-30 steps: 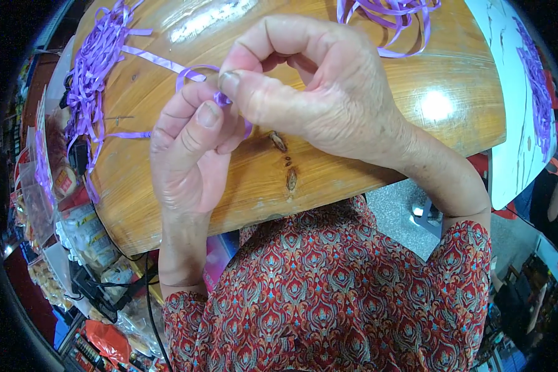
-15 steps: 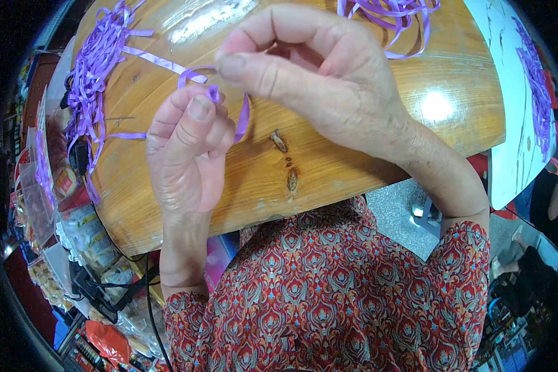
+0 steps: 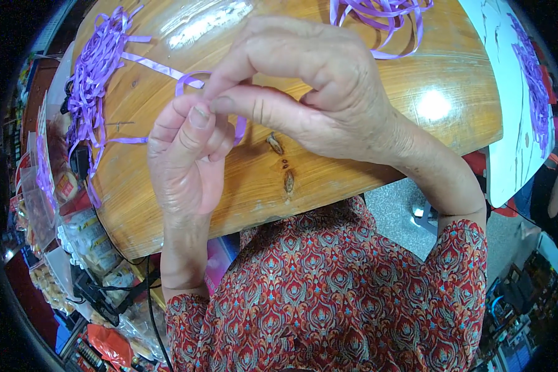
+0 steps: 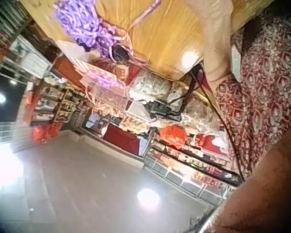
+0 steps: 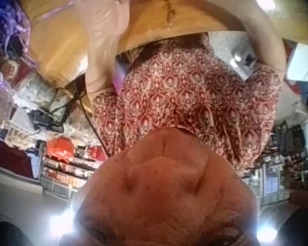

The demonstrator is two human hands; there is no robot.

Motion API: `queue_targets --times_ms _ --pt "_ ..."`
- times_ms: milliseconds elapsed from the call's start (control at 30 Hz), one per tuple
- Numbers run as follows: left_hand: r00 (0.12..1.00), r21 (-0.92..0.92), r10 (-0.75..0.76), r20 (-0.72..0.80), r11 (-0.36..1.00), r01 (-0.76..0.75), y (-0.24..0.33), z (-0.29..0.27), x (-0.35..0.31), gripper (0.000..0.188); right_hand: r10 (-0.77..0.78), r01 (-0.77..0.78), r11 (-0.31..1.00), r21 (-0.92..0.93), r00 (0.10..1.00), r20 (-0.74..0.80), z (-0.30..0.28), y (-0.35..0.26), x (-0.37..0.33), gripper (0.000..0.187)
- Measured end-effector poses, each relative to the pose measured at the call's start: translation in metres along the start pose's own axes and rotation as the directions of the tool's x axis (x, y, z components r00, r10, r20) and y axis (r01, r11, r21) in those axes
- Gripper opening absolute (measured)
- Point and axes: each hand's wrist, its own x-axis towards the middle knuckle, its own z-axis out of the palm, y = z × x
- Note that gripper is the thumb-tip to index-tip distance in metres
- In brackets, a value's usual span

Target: The person picks up a purple ribbon from a pile on the table and rolls one end into a small cylinder by hand. They then repeatedly fold the ribbon over itself while rotating the center to form a flower shape.

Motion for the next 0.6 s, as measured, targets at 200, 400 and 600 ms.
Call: queue_targets --times_ms 200,400,600 --pt "1.0 0.018 -0.01 -0.018 1.0 0.01 0.0006 -0.0009 -0.0005 0.009 0.109 -0.105 0.994 -0.041 0.989 0.099 -0.0027 0.0 -0.0044 0.017" --pt "0.998 0.058 0.014 -0.056 0.998 -0.011 0.0009 0.0021 -0.0025 0.008 -0.019 0.022 0.993 -0.118 1.0 0.023 0.0005 -0.0012 -0.0002 0.027" --pt "0.999 0.051 -0.019 -0.046 0.998 0.021 0.0029 0.0004 -0.0029 0.005 -0.11 0.189 0.911 -0.367 0.968 0.226 -0.0039 -0.0074 0.0032 0.035"
